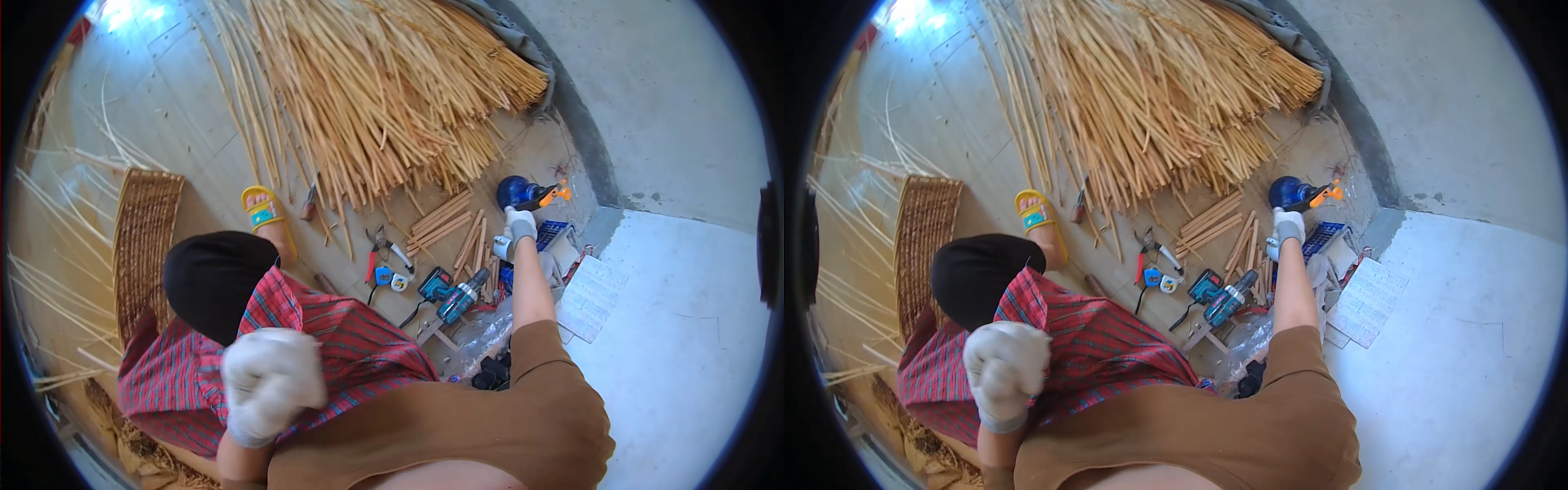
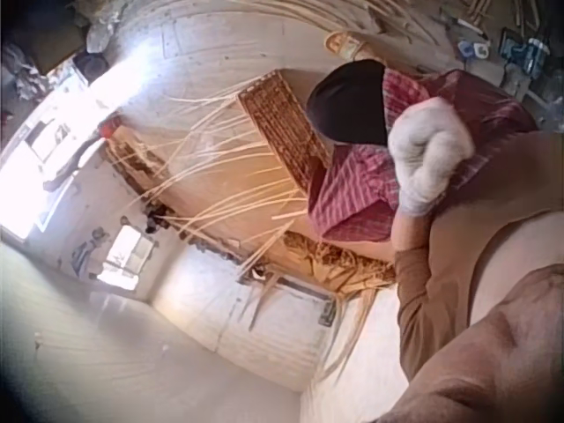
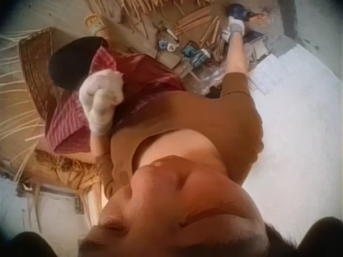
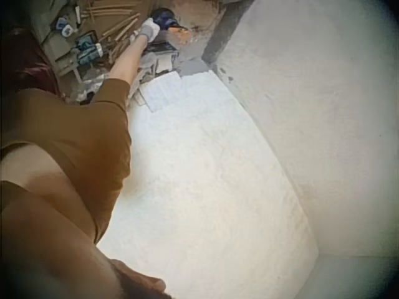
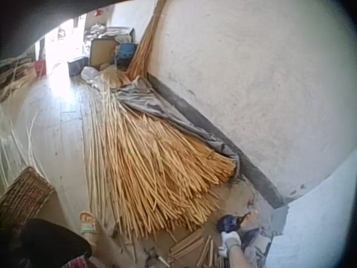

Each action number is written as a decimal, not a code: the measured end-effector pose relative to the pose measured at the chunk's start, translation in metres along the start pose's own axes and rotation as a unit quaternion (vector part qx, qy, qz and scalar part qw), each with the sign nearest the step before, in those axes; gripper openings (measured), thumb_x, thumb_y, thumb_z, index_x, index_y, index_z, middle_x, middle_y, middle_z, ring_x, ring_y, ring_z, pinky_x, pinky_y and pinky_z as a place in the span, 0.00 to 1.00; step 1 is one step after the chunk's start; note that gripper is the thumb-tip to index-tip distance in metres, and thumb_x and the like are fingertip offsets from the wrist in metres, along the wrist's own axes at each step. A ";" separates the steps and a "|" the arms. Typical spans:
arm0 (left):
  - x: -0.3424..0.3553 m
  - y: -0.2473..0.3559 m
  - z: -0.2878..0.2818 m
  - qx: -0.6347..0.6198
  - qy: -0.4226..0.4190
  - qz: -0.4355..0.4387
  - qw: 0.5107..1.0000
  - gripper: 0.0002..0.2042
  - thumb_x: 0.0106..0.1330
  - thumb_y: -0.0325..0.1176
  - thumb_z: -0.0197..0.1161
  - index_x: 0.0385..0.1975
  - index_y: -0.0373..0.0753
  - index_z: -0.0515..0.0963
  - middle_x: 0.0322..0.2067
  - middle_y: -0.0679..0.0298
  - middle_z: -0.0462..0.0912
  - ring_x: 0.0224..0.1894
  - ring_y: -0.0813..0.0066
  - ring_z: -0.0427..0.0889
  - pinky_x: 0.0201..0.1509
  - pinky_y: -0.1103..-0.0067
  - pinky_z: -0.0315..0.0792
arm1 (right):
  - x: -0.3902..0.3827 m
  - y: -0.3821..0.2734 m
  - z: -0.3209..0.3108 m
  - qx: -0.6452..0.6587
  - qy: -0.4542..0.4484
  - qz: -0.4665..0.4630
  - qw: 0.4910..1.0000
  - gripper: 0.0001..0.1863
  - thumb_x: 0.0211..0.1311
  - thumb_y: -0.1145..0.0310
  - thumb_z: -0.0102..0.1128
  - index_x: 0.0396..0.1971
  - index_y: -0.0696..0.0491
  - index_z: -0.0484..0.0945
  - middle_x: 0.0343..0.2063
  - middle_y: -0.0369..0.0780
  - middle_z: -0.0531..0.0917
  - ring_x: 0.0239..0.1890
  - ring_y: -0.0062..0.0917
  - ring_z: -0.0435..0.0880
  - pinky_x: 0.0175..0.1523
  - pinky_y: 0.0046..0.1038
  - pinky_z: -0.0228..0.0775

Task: Weaving a wicker basket by intertwining long flexible strands around a rectangular base.

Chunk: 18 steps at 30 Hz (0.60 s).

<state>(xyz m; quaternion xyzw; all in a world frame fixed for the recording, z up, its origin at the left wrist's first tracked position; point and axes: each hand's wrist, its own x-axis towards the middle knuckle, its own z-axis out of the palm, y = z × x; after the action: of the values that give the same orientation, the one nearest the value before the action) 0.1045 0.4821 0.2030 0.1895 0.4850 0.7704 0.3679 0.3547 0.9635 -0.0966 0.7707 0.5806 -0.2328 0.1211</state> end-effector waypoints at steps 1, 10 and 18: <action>0.009 0.004 0.009 0.004 -0.075 0.000 0.997 0.18 0.63 0.41 0.63 0.14 0.38 0.76 0.13 0.64 0.75 0.14 0.71 0.70 0.21 0.74 0.64 | -0.028 -0.011 0.012 -0.101 0.017 -0.145 0.984 0.23 0.60 0.50 0.62 0.36 0.59 0.83 0.32 0.47 0.85 0.31 0.33 0.86 0.35 0.35 0.77; 0.051 0.043 0.044 -0.259 -0.391 0.125 0.875 0.06 0.57 0.20 0.69 0.29 0.32 0.77 0.19 0.61 0.74 0.14 0.68 0.72 0.16 0.76 0.61 | -0.232 -0.155 0.102 -0.089 0.024 -0.534 0.841 0.14 0.63 0.52 0.60 0.38 0.47 0.81 0.34 0.42 0.86 0.39 0.37 0.85 0.44 0.38 0.75; 0.008 0.054 0.028 -0.411 -0.165 0.142 0.885 0.07 0.54 0.18 0.71 0.30 0.32 0.78 0.19 0.61 0.73 0.16 0.67 0.74 0.17 0.76 0.63 | -0.233 -0.203 0.147 -0.309 0.096 -0.512 0.795 0.15 0.60 0.58 0.59 0.39 0.53 0.79 0.35 0.46 0.85 0.39 0.40 0.86 0.42 0.41 0.78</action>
<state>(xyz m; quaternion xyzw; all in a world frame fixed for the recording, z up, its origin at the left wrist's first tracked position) 0.0963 0.4912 0.2626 0.2129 0.0252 0.9023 0.3739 0.0784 0.7613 -0.0898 0.3007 0.9403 0.0065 0.1593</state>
